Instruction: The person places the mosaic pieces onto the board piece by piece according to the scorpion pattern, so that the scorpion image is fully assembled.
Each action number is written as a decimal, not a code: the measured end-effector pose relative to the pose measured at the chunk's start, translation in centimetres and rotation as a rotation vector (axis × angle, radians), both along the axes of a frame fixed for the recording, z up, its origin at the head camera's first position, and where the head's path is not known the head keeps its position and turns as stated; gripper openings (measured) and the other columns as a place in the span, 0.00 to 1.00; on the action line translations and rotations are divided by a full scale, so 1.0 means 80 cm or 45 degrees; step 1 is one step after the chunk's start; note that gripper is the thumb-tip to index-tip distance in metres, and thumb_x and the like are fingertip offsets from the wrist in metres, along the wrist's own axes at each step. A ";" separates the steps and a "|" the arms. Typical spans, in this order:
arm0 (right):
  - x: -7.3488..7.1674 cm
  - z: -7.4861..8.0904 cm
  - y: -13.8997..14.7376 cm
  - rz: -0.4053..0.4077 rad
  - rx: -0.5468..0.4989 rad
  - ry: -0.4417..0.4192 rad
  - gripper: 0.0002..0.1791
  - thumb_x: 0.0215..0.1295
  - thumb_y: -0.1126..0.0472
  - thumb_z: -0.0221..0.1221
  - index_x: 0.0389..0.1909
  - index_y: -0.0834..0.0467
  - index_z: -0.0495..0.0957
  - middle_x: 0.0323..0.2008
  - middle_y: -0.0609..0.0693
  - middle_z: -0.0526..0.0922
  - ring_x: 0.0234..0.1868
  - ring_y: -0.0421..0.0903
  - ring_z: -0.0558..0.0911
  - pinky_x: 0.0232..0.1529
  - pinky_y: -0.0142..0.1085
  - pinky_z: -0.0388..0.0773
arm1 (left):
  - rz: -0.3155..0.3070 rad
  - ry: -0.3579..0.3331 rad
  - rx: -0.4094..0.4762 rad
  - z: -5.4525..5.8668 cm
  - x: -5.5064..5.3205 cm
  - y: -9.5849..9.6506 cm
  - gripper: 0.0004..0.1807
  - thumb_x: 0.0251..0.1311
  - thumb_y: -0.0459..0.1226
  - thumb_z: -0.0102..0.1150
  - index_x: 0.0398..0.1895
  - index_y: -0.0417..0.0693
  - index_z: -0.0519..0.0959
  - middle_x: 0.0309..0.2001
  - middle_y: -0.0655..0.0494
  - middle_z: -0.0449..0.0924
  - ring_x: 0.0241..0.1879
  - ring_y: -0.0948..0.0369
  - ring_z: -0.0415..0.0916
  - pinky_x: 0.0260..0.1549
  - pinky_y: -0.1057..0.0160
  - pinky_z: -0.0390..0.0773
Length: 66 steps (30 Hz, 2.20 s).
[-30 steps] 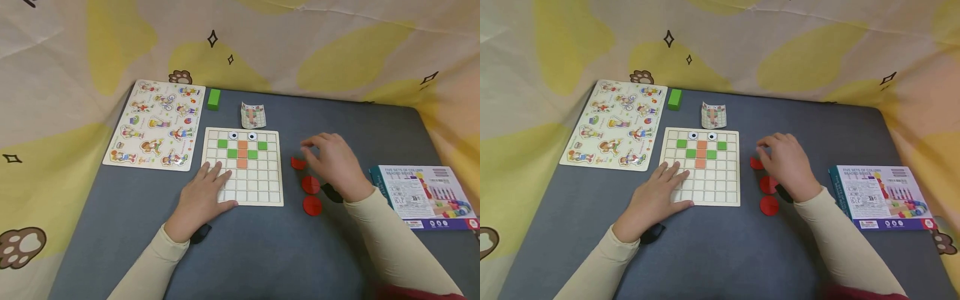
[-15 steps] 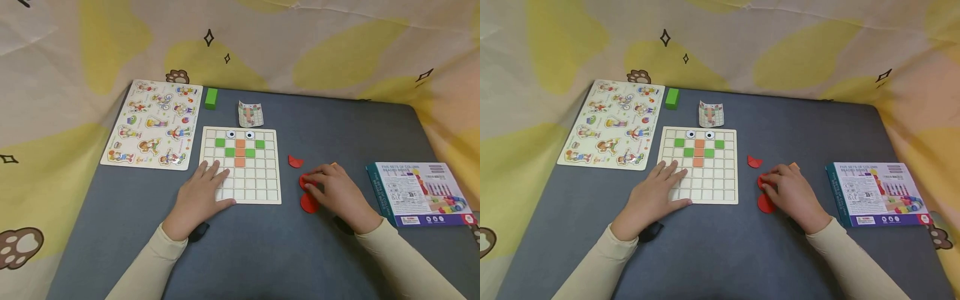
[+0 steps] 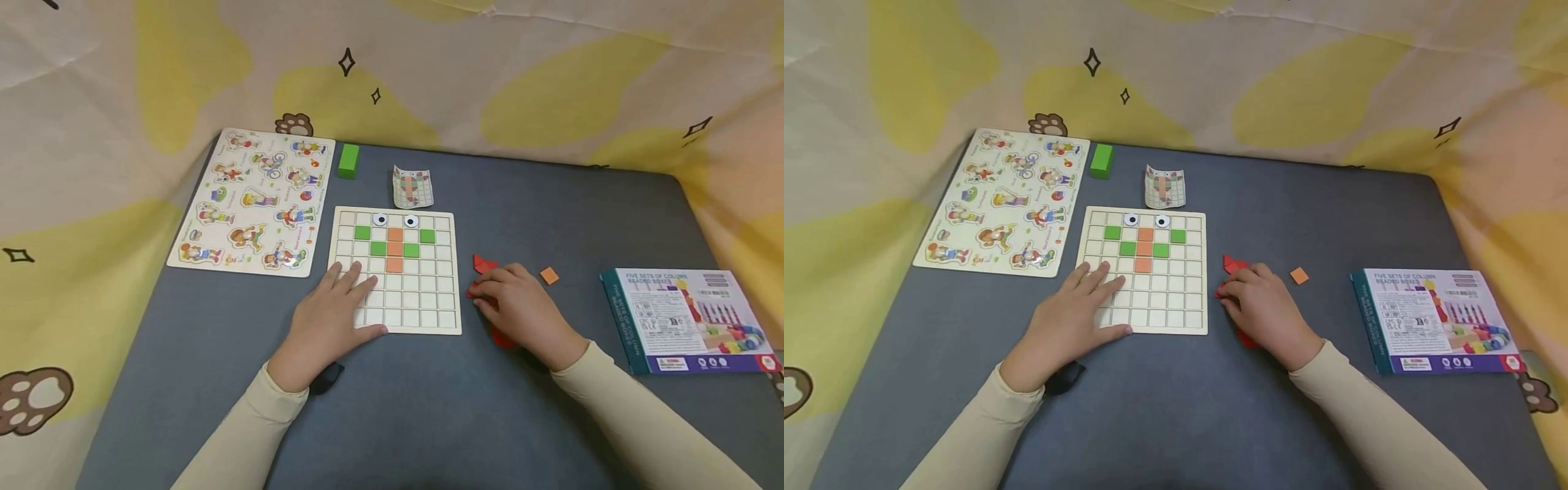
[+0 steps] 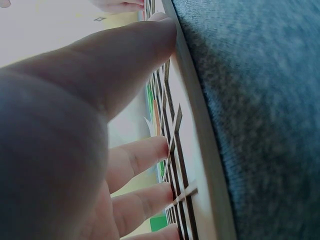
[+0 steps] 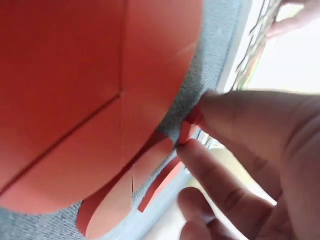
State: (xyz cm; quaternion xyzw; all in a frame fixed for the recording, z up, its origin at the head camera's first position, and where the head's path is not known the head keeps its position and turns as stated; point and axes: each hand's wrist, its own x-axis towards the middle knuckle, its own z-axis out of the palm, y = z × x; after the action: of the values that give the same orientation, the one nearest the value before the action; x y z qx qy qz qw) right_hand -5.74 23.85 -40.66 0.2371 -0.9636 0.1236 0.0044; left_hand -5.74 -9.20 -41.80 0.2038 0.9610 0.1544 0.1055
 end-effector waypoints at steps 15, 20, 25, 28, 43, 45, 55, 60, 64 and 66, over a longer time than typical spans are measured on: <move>-0.037 0.017 0.000 0.073 -0.059 -0.017 0.07 0.60 0.68 0.75 0.39 0.58 0.91 0.35 0.50 0.90 0.40 0.53 0.81 0.48 0.47 0.78 | 0.008 -0.008 0.008 0.000 0.000 0.000 0.48 0.59 0.63 0.73 0.78 0.53 0.72 0.82 0.45 0.59 0.81 0.40 0.50 0.65 0.36 0.72; -0.086 0.035 -0.042 0.185 -0.075 -0.031 0.06 0.62 0.64 0.76 0.39 0.58 0.92 0.35 0.50 0.90 0.39 0.52 0.81 0.53 0.48 0.75 | 0.010 -0.005 0.005 0.001 -0.001 -0.001 0.48 0.59 0.63 0.73 0.78 0.52 0.72 0.81 0.45 0.60 0.81 0.40 0.50 0.65 0.36 0.72; -0.145 0.039 -0.110 0.329 -0.020 -0.093 0.06 0.65 0.64 0.73 0.41 0.58 0.93 0.39 0.50 0.91 0.43 0.51 0.83 0.58 0.48 0.74 | 0.015 -0.006 -0.009 0.001 -0.001 -0.002 0.48 0.59 0.64 0.72 0.78 0.52 0.72 0.82 0.45 0.59 0.81 0.40 0.50 0.66 0.37 0.72; -0.165 0.034 -0.142 0.390 0.039 -0.094 0.06 0.68 0.63 0.71 0.43 0.57 0.93 0.40 0.50 0.91 0.44 0.51 0.84 0.58 0.46 0.74 | 0.009 -0.015 -0.018 0.001 0.000 -0.001 0.48 0.59 0.64 0.72 0.78 0.53 0.72 0.82 0.45 0.59 0.81 0.40 0.50 0.64 0.37 0.74; -0.168 0.013 -0.172 0.398 0.260 0.075 0.09 0.72 0.64 0.66 0.46 0.52 0.94 0.42 0.51 0.91 0.42 0.53 0.82 0.47 0.45 0.79 | -0.002 -0.021 -0.024 -0.002 -0.002 0.000 0.48 0.60 0.65 0.70 0.80 0.56 0.71 0.82 0.47 0.58 0.82 0.42 0.49 0.65 0.38 0.73; -0.163 0.014 -0.173 0.378 0.296 0.101 0.09 0.72 0.64 0.66 0.46 0.52 0.94 0.42 0.52 0.90 0.42 0.54 0.81 0.48 0.47 0.79 | -0.001 -0.020 -0.027 -0.002 -0.002 0.000 0.48 0.60 0.65 0.70 0.80 0.56 0.71 0.82 0.47 0.58 0.82 0.42 0.49 0.65 0.38 0.73; -0.147 0.018 -0.180 0.256 0.358 0.052 0.12 0.71 0.67 0.62 0.47 0.55 0.92 0.49 0.55 0.86 0.48 0.57 0.79 0.58 0.53 0.80 | -0.004 -0.012 -0.034 -0.003 -0.001 -0.001 0.48 0.60 0.65 0.71 0.79 0.55 0.71 0.82 0.47 0.59 0.82 0.41 0.50 0.64 0.38 0.74; -0.141 0.032 -0.159 0.169 0.194 -0.008 0.11 0.74 0.63 0.63 0.50 0.53 0.92 0.48 0.53 0.86 0.48 0.54 0.79 0.51 0.46 0.80 | -0.006 0.008 -0.030 -0.003 0.000 -0.001 0.48 0.59 0.65 0.72 0.78 0.55 0.72 0.82 0.46 0.60 0.81 0.41 0.51 0.64 0.38 0.75; -0.127 0.043 -0.115 0.110 0.035 -0.022 0.12 0.73 0.67 0.61 0.50 0.58 0.91 0.47 0.53 0.88 0.50 0.56 0.81 0.58 0.47 0.75 | -0.005 0.025 -0.018 -0.005 0.000 -0.001 0.48 0.58 0.65 0.73 0.78 0.53 0.73 0.81 0.45 0.60 0.81 0.41 0.51 0.65 0.39 0.74; -0.115 0.045 -0.086 0.097 0.011 -0.008 0.12 0.72 0.69 0.61 0.49 0.60 0.91 0.46 0.55 0.89 0.49 0.57 0.81 0.59 0.48 0.74 | -0.001 0.028 -0.010 -0.006 -0.001 -0.001 0.48 0.58 0.64 0.73 0.78 0.53 0.73 0.81 0.45 0.60 0.81 0.41 0.51 0.66 0.39 0.73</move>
State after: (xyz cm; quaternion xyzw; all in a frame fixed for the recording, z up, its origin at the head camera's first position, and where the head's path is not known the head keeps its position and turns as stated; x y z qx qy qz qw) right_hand -14.97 16.95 -37.06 0.2734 -0.9543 0.1203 -0.0045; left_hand -5.82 -9.30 -42.28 0.2056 0.9625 0.1485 0.0959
